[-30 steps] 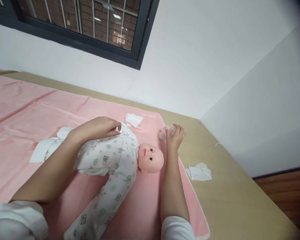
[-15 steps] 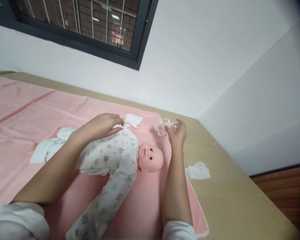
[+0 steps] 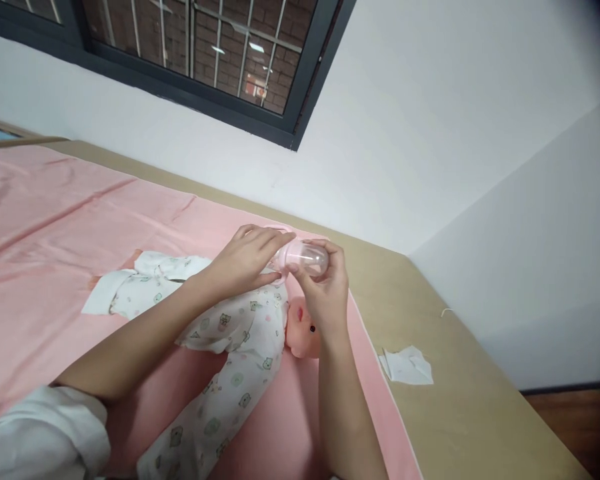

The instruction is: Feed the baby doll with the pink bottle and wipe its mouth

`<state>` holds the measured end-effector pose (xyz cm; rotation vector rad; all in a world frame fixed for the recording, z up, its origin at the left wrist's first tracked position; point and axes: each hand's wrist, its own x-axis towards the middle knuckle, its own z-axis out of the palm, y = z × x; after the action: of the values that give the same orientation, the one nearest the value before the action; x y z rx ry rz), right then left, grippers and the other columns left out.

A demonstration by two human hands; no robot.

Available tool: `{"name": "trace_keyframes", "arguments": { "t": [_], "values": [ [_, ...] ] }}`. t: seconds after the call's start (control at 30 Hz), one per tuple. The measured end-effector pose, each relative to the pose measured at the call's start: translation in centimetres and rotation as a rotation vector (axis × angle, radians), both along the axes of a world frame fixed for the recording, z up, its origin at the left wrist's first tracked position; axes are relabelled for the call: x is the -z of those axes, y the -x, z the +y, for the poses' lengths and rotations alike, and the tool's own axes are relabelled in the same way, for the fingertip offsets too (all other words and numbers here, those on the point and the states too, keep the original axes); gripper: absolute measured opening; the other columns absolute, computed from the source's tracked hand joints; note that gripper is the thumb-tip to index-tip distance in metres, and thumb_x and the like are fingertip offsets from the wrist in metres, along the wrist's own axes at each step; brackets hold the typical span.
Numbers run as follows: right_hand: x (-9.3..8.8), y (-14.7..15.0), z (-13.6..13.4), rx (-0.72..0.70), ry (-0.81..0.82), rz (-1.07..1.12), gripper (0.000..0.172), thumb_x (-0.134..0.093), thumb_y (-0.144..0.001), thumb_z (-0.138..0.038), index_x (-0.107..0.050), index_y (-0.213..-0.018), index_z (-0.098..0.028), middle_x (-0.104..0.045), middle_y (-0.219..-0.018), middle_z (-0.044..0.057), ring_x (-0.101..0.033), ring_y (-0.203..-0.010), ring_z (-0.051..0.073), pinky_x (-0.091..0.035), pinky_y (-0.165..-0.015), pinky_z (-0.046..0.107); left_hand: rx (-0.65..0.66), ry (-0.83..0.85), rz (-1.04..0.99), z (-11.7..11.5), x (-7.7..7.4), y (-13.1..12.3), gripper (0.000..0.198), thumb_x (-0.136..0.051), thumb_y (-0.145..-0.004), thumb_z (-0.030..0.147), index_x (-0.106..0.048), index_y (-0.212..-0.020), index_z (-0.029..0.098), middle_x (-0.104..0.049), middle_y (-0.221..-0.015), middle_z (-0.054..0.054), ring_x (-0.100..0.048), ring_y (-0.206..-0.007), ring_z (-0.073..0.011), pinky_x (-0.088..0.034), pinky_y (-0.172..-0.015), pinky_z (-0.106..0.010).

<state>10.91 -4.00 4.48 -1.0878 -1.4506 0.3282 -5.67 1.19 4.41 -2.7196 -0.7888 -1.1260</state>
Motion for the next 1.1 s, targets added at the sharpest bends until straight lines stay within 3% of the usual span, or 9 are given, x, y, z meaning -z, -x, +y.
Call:
{"name": "trace_keyframes", "arguments": {
  "t": [0.13,0.4,0.9,1.1],
  "values": [
    [0.1,1.6,-0.6,-0.056,0.055,-0.001,0.045,-0.073,-0.071,-0.036,-0.052,-0.109,-0.025,-0.057,-0.116,0.005,-0.056,-0.107,0.017,-0.052,-0.085,0.033,-0.034,0.006,0.046,0.3,0.1,0.1,0.043,-0.054,-0.082,0.022,-0.047,-0.124,0.015,-0.063,-0.11,-0.01,-0.056,-0.11,-0.0241,-0.026,-0.105,-0.044],
    [-0.3,1.4,-0.7,-0.171,0.137,0.045,0.045,-0.074,-0.07,-0.033,-0.052,-0.109,-0.026,-0.056,-0.117,0.004,-0.056,-0.109,0.018,-0.053,-0.087,0.034,-0.054,0.016,0.099,0.4,-0.1,0.3,0.045,-0.055,-0.07,0.014,-0.05,-0.114,0.013,-0.063,-0.101,-0.009,-0.057,-0.102,-0.0249,-0.031,-0.101,-0.043],
    [0.0,0.8,-0.3,-0.237,0.153,0.114,0.045,-0.077,-0.068,-0.034,-0.053,-0.104,-0.025,-0.059,-0.114,0.004,-0.058,-0.106,0.018,-0.052,-0.087,0.034,-0.06,0.003,0.151,0.5,-0.1,0.3,0.045,-0.055,-0.069,0.014,-0.05,-0.114,0.013,-0.061,-0.096,-0.008,-0.057,-0.097,-0.0251,-0.032,-0.101,-0.043],
    [0.0,1.1,-0.2,-0.201,0.17,0.111,0.045,-0.077,-0.067,-0.033,-0.053,-0.105,-0.026,-0.059,-0.114,0.003,-0.058,-0.106,0.018,-0.052,-0.087,0.034,-0.047,0.051,0.127,1.0,0.1,0.4,0.046,-0.057,-0.068,0.015,-0.051,-0.114,0.017,-0.063,-0.1,-0.007,-0.058,-0.099,-0.0248,-0.032,-0.102,-0.042]
  ]
}}
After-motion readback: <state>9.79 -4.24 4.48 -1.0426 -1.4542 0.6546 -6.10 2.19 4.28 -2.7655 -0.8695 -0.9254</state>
